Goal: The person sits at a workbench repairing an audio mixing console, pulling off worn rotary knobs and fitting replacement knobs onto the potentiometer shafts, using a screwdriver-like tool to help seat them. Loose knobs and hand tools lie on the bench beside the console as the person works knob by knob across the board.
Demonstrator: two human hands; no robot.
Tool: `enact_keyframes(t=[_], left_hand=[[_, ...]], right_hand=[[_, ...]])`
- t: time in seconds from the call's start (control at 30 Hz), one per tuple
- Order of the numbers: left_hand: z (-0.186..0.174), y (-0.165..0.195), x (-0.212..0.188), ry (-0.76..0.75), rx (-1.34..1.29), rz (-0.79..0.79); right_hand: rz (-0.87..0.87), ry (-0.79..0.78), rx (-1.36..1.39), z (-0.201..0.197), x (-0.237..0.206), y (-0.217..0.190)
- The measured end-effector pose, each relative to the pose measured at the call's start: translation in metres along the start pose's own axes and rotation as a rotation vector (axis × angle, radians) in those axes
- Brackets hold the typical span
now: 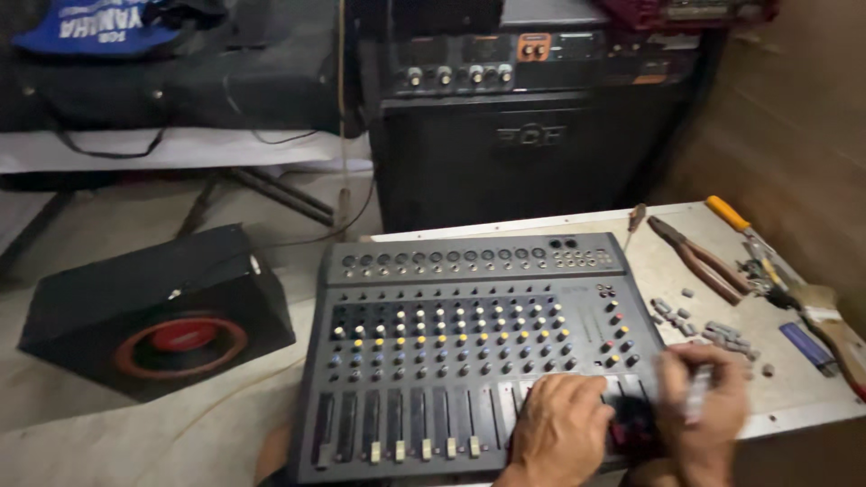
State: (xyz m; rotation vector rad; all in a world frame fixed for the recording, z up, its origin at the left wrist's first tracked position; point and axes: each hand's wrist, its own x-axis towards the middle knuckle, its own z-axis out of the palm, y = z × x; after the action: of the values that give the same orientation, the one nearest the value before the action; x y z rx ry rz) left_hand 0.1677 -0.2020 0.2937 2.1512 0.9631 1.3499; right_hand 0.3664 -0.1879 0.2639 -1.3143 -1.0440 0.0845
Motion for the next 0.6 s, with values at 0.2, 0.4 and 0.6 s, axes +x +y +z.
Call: enact_keyframes(t=[0.2, 0.4, 0.6], left_hand=[[-0.001, 0.068, 0.015, 0.123, -0.055, -0.113], [-0.029, 0.052, 0.007, 0.136, -0.067, -0.221], [-0.113, 0.028, 0.044, 0.123, -0.071, -0.311]], right_hand=[[0.148, -0.010, 0.264, 0.003, -0.040, -0.086], [0.206, -0.195, 0.373, 0.018, -0.053, -0.098], [0.427, -0.259, 0.371, 0.089, -0.044, -0.144]])
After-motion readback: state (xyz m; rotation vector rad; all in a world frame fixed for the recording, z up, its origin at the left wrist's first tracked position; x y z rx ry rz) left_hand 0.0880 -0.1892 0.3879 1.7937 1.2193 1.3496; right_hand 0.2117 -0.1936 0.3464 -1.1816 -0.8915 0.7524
